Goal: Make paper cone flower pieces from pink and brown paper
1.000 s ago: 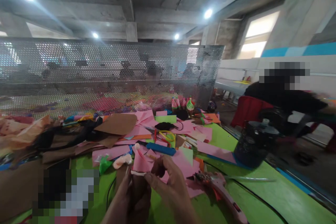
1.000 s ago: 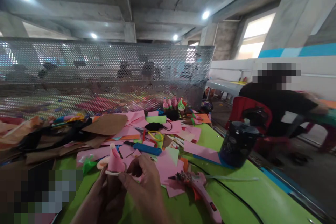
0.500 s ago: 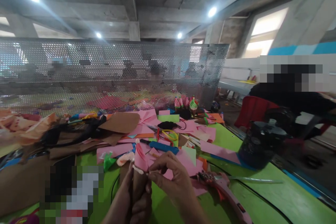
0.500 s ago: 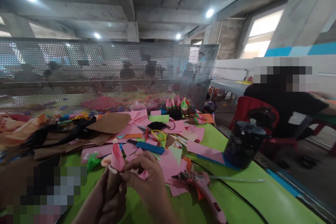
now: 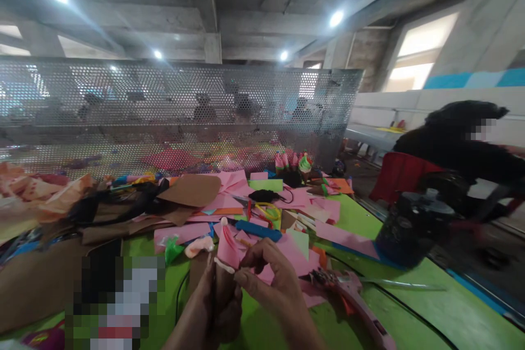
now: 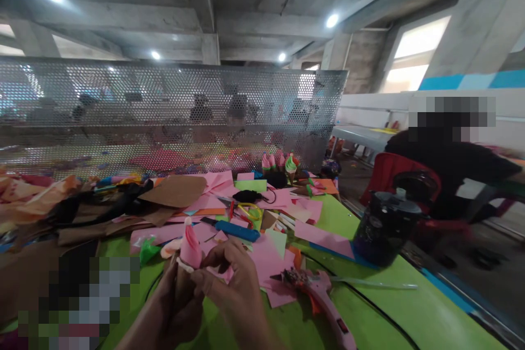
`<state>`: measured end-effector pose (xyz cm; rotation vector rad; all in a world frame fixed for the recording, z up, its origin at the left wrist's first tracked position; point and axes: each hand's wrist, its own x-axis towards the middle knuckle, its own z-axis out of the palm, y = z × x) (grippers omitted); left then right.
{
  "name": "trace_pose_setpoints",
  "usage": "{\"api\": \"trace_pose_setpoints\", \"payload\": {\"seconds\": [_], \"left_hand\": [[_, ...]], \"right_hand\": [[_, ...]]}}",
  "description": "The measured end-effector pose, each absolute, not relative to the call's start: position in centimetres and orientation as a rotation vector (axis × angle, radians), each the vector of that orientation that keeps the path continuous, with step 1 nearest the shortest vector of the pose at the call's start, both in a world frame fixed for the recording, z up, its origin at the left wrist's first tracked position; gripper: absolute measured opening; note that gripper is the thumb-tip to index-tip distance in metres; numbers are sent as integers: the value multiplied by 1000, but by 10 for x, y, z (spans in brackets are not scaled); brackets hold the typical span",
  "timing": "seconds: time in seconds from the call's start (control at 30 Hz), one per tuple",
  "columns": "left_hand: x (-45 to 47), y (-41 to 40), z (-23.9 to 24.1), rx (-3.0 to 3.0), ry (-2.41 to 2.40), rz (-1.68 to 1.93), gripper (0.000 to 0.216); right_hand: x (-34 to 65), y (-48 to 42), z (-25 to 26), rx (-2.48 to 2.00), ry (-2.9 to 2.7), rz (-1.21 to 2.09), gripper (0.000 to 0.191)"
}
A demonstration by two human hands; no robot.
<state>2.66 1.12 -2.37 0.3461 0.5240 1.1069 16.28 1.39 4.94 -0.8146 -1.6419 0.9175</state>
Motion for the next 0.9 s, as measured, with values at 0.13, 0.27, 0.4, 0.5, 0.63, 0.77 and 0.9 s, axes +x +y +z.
{"api": "trace_pose_setpoints", "payload": {"seconds": [0.13,0.27,0.4,0.5,0.63,0.77,0.9], "left_hand": [[34,21,-17,338,533,1184,37],[29,10,-14,320,551,1232,33],[21,-3,-12,303,582,1185,35],[21,-3,-13,321,568,1126,44],[23,1,-19,371,504,1087,59],[23,6,-25,346,483,1046,63],[25,10,-33,298,569,1115,52]], "right_hand": [[162,14,47,-846,-1637,868,33],[161,16,45,-885,-1616,899,30],[161,16,45,-878,-1600,924,25],[161,16,45,-885,-1596,924,22],[162,16,47,-827,-1569,1006,26],[162,16,48,-812,-1573,1004,28],[160,13,48,-870,-1607,956,25]]}}
